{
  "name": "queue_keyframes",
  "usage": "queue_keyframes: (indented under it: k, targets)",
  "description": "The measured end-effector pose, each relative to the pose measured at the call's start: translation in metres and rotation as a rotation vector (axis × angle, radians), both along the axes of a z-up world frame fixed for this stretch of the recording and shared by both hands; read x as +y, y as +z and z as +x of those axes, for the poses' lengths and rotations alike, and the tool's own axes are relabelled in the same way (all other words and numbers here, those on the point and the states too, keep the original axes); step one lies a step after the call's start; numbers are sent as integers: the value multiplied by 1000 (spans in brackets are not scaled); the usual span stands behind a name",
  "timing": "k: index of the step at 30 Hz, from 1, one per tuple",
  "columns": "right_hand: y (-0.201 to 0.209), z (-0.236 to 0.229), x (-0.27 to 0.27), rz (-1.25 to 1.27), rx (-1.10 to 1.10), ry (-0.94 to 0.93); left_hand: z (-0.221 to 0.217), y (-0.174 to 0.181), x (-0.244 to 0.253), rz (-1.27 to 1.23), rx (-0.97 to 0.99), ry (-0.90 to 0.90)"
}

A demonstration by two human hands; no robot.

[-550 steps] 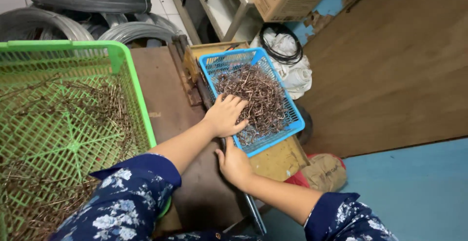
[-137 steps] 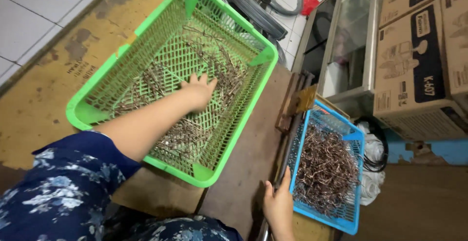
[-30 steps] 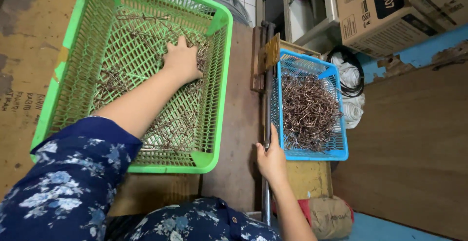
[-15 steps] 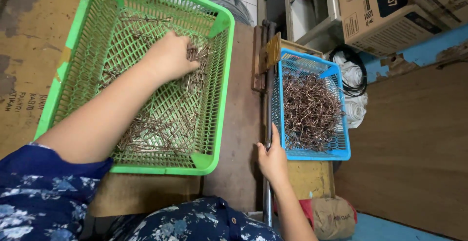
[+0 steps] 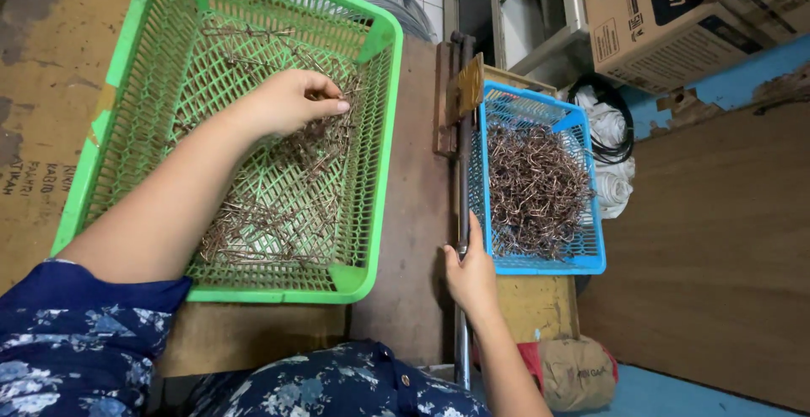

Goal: The person repeatedly picks short copper wire pieces from a green basket, places each into a manual bending jig, and pulls a lever to bend the wire. The bent pieces are dropped into a blue basket. The cycle continues throughout the clip.

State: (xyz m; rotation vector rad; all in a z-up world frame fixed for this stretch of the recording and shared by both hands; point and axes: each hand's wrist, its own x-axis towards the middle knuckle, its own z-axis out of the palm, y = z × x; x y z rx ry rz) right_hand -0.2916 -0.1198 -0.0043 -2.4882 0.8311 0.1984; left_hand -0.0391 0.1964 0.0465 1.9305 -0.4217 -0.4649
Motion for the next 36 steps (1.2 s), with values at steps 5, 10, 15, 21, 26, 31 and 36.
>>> queue_keyframes:
  k: [5, 10, 15, 21, 26, 31, 36]
  targets:
    - [7, 2, 5, -5, 19, 1, 14, -37, -5, -239, 74, -9]
    - [8, 1, 6, 12, 27, -12, 5, -24, -6, -49, -38, 15]
    - [7, 2, 4, -12, 57, 10, -13, -7, -15, -161, 123, -20]
    - [0, 2, -9, 77, 26, 93, 4, -30, -15, -126, 361, -160]
    - [34, 2, 4, 36, 76, 106, 12, -45, -45, -109, 89, -119]
    - [99, 15, -3, -26, 198, 164, 74, -112, -146, 34, -105, -178]
    - [145, 37, -27, -153, 286, 264, 154, -209, -269, 792, -918, -449]
